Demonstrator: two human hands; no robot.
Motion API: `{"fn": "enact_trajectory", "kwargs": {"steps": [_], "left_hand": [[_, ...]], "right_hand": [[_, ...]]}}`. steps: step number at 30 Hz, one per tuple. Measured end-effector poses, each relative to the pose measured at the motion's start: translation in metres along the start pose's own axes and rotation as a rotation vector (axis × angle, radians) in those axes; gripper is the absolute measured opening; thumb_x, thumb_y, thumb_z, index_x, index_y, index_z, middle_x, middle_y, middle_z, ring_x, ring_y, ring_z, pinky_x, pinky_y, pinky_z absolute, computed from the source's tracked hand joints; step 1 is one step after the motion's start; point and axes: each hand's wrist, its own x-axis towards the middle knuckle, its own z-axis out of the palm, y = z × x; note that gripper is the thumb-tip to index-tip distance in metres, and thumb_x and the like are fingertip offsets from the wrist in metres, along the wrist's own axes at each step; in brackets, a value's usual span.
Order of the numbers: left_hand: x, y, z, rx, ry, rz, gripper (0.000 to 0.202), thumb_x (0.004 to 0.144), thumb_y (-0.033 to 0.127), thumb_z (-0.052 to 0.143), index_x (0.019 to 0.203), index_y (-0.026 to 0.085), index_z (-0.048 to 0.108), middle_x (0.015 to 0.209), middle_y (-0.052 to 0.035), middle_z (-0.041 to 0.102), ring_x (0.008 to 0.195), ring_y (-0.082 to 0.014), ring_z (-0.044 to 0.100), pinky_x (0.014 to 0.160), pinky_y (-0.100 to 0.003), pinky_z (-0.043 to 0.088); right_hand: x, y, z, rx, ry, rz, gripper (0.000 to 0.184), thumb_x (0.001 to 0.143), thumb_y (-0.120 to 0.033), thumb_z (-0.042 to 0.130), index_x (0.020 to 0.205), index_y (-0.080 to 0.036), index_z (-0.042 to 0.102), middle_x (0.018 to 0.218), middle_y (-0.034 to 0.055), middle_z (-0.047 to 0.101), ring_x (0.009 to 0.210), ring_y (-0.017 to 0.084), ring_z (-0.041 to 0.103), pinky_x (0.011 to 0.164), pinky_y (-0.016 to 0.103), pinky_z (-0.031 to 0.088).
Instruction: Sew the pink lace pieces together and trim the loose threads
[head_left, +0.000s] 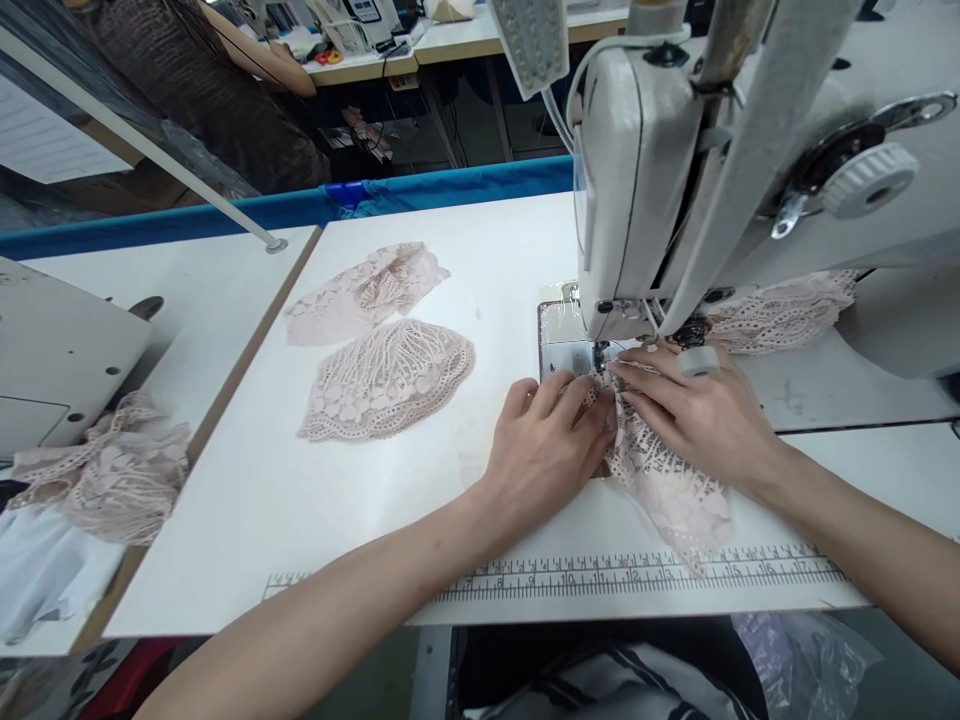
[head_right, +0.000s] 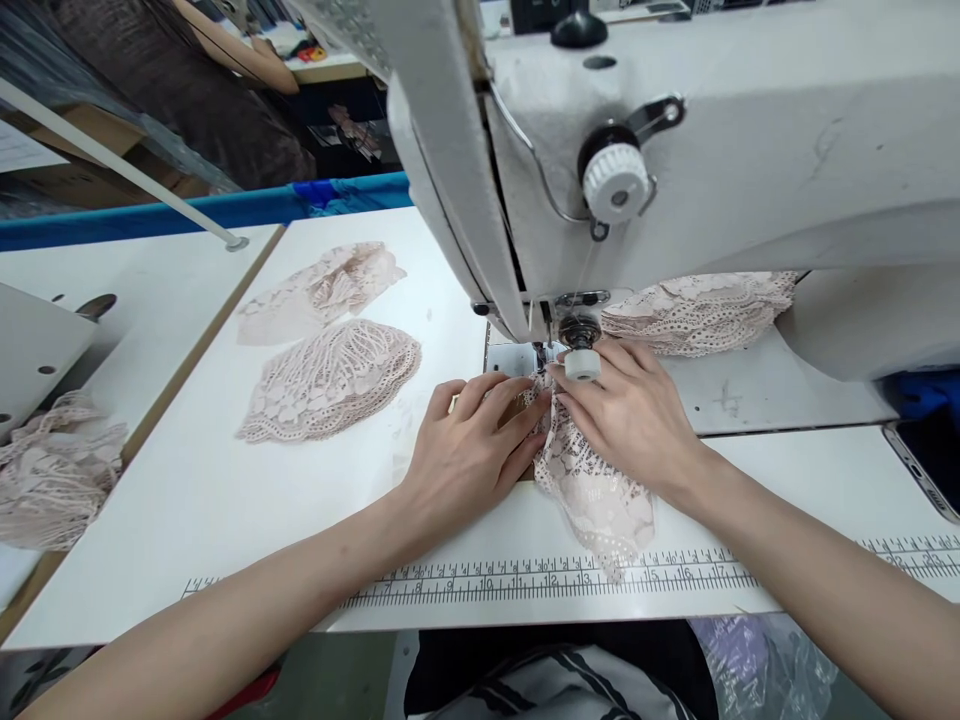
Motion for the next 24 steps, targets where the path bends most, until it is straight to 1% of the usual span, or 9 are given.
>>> {"fn": "enact_trajectory", "kwargs": {"steps": [3,6,11,14,18,21,24], "left_hand": [[0.000,0.000,-0.001,0.006,-0.007,-0.004,0.022,0.094,0.028,0.051,0.108,0.018,0.066,0.116,-0.0059,0.067,0.112,-0.0229,0.055,0.085,-0.038,0.038],[-0.001,0.001,-0.001,0.011,-0.004,-0.004,0.019,0.093,0.027,0.052,0.100,0.017,0.067,0.116,-0.0065,0.067,0.112,-0.0236,0.054,0.087,-0.039,0.038],[0.000,0.000,-0.001,0.001,0.000,-0.007,0.020,0.093,0.027,0.053,0.103,0.017,0.067,0.116,-0.0064,0.067,0.111,-0.0232,0.055,0.085,-0.039,0.039],[0.000,0.000,-0.001,0.002,-0.004,-0.004,0.023,0.094,0.028,0.052,0.109,0.018,0.066,0.116,-0.0057,0.067,0.111,-0.0230,0.055,0.084,-0.039,0.039],[0.000,0.000,-0.002,0.006,-0.014,-0.002,0.027,0.095,0.029,0.051,0.116,0.018,0.064,0.118,-0.0052,0.067,0.112,-0.0233,0.055,0.084,-0.039,0.038],[0.000,0.000,-0.003,0.009,-0.019,-0.003,0.027,0.095,0.029,0.050,0.116,0.018,0.064,0.119,-0.0051,0.067,0.112,-0.0233,0.055,0.084,-0.039,0.038],[0.000,0.000,-0.003,0.006,-0.014,0.001,0.027,0.095,0.028,0.051,0.116,0.018,0.064,0.119,-0.0055,0.066,0.112,-0.0231,0.055,0.084,-0.039,0.038]], "right_hand": [[0.001,-0.004,0.002,0.127,-0.056,0.024,0.038,0.099,-0.029,0.040,0.131,-0.017,0.057,0.117,0.0112,0.067,0.112,0.028,0.056,0.091,0.045,0.046],[0.002,-0.008,0.003,0.150,-0.108,0.038,0.042,0.099,-0.032,0.039,0.136,-0.017,0.052,0.124,0.0131,0.062,0.113,0.030,0.053,0.088,0.047,0.048],[0.004,-0.011,0.001,0.152,-0.127,0.042,0.044,0.100,-0.031,0.036,0.135,-0.010,0.052,0.122,0.0162,0.062,0.112,0.030,0.053,0.087,0.046,0.047],[0.003,-0.011,0.000,0.073,-0.137,0.050,0.045,0.100,-0.031,0.034,0.135,-0.008,0.051,0.122,0.0167,0.062,0.114,0.031,0.052,0.090,0.046,0.045],[0.001,-0.011,-0.002,-0.142,-0.118,0.075,0.046,0.100,-0.031,0.034,0.134,-0.005,0.051,0.119,0.0197,0.062,0.116,0.035,0.051,0.091,0.049,0.041],[0.001,-0.009,-0.005,-0.232,-0.086,0.065,0.044,0.099,-0.030,0.036,0.131,-0.006,0.055,0.119,0.0206,0.062,0.111,0.035,0.055,0.094,0.049,0.040],[0.000,-0.006,-0.009,-0.245,-0.065,0.046,0.039,0.098,-0.028,0.039,0.122,-0.008,0.062,0.119,0.0197,0.063,0.110,0.034,0.058,0.095,0.048,0.039]]}}
